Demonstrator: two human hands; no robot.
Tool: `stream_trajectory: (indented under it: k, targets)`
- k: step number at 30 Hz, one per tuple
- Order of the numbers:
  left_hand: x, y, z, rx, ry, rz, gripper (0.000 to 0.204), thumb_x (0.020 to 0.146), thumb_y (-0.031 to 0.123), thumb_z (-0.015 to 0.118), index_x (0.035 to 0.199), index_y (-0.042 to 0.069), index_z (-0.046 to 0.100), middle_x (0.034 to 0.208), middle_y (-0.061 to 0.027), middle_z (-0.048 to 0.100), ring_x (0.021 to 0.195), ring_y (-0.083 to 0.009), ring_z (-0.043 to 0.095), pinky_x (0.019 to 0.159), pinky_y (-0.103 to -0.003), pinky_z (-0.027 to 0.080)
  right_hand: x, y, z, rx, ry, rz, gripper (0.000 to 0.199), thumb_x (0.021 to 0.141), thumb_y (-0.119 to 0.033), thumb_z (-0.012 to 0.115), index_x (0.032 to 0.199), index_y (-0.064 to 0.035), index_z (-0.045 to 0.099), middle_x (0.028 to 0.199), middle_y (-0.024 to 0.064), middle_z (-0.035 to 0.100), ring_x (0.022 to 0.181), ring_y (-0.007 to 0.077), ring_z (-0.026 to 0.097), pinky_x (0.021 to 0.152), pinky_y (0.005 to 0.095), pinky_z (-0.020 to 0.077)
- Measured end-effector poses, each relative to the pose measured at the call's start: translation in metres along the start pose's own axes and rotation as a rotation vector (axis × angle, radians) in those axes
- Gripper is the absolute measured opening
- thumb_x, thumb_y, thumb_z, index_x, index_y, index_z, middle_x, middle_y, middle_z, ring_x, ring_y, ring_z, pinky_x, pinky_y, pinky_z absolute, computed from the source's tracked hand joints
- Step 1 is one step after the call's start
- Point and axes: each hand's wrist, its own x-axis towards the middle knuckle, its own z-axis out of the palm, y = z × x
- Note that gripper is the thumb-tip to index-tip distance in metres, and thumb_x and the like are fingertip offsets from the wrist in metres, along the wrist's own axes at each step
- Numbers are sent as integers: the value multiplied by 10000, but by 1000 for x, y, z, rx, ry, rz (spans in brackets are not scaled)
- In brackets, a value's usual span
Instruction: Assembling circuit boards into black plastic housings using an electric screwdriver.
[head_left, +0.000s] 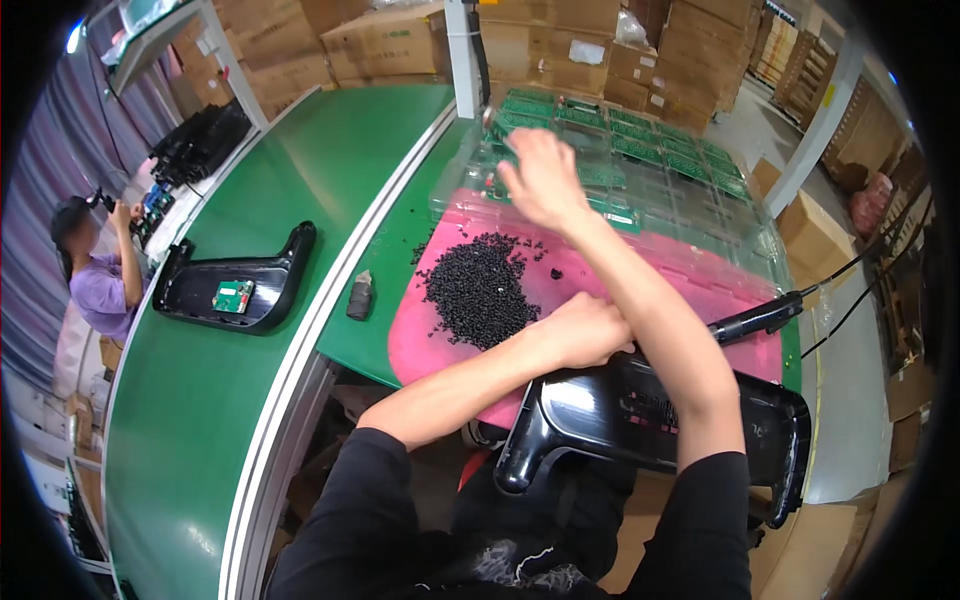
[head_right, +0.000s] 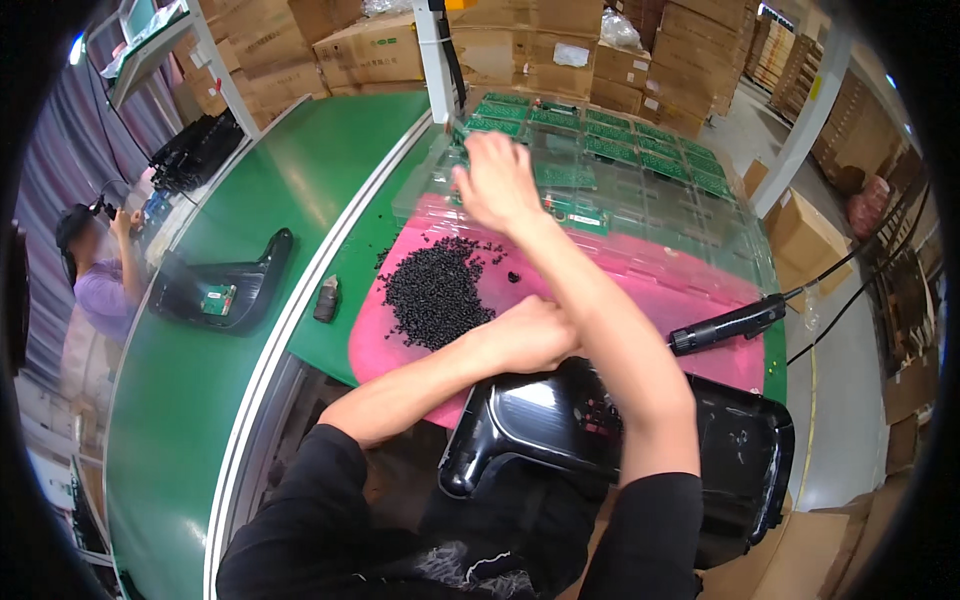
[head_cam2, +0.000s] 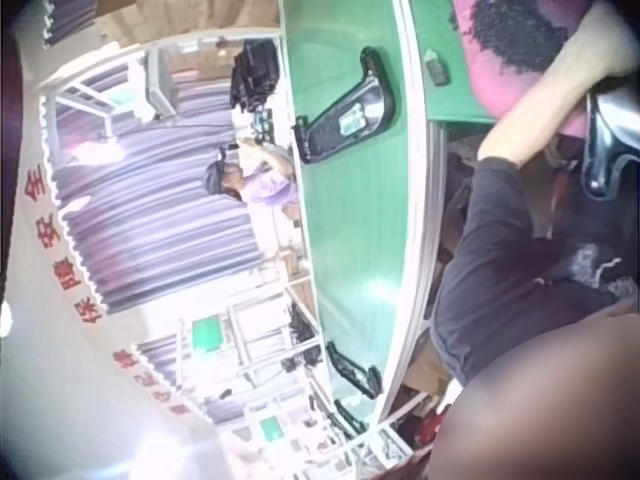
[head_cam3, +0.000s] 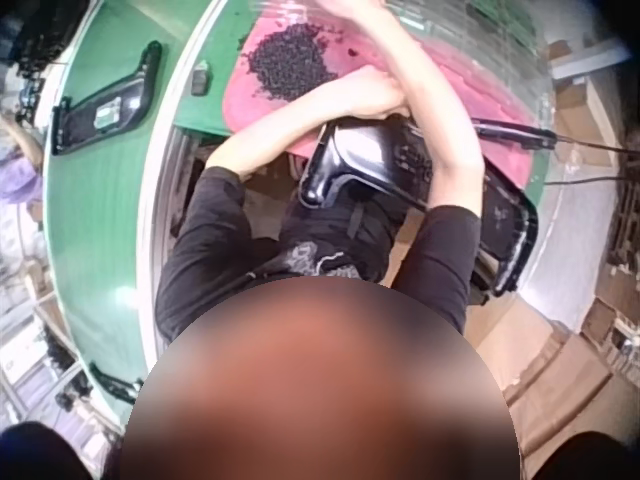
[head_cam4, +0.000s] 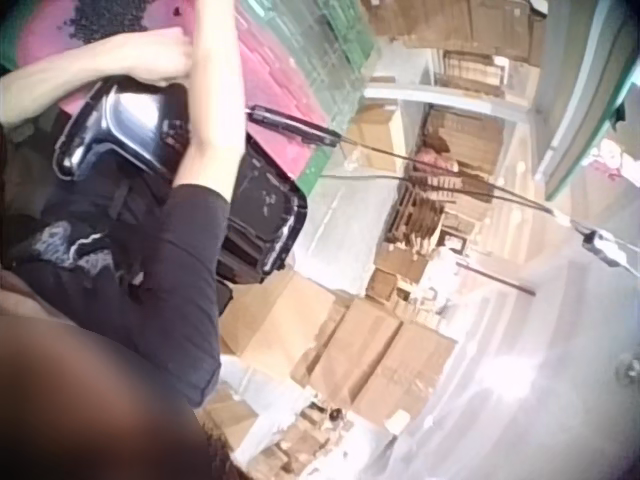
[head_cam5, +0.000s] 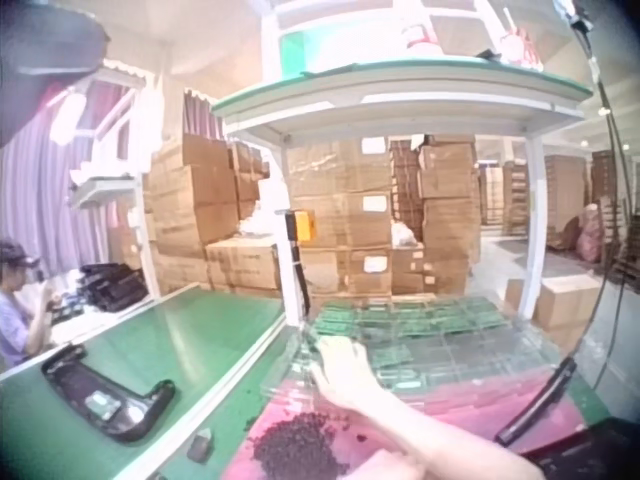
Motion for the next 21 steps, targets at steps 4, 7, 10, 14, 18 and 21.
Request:
stream_trajectory:
  k: [4, 7, 10, 14, 18, 21]
  targets:
    - [3, 7, -21, -15, 32, -95, 211, 831, 220, 693, 949, 47, 665, 941, -150, 681, 842, -328, 676, 693, -450, 546, -22, 3, -97, 188, 369, -52, 340, 793, -62, 656, 1124, -5, 604, 1101, 150, 632, 1062, 316, 595, 927, 379, 466]
    - [-4, 9, -45, 126, 417, 242, 189, 750, 173, 757, 892, 78, 675, 844, -64, 656, 775, -266, 638, 654, -388, 532, -74, -6, -184, 322, 172, 129, 319, 793, 12, 587, 1110, -1, 613, 1066, 129, 642, 969, 242, 624, 844, 316, 481]
    - [-6, 8, -58, 213, 633, 329, 405, 615, 98, 820, 998, 88, 687, 932, -32, 635, 858, -255, 610, 727, -378, 527, -125, -8, -226, 503, -147, 416, 338, 800, 68, 521, 1117, 4, 620, 1063, 98, 645, 973, 160, 603, 831, 278, 469]
    - [-6, 36, -50, 174, 530, 188, 779, 509, 68, 834, 1257, 99, 620, 1187, -65, 607, 1017, -296, 580, 877, -396, 489, -191, -28, -253, 533, -208, 511, 328, 838, 79, 500, 1137, 4, 610, 1116, 112, 646, 1059, 205, 617, 906, 290, 459]
    - [-7, 39, -40, 27, 345, 243, 710, 553, 76, 842, 1226, 36, 617, 1035, -99, 667, 910, -281, 619, 799, -382, 509, -225, -37, -257, 682, 36, 560, 295, 853, 90, 553, 1136, 21, 599, 1090, 120, 641, 1030, 196, 628, 899, 270, 471]
    - [-4, 38, -35, -107, 333, 316, 665, 609, 100, 858, 1217, 10, 606, 1059, -109, 667, 914, -277, 628, 818, -373, 512, -245, -32, -262, 345, 106, 484, 249, 833, 54, 639, 1079, 13, 629, 895, 100, 661, 838, 161, 664, 770, 248, 505]
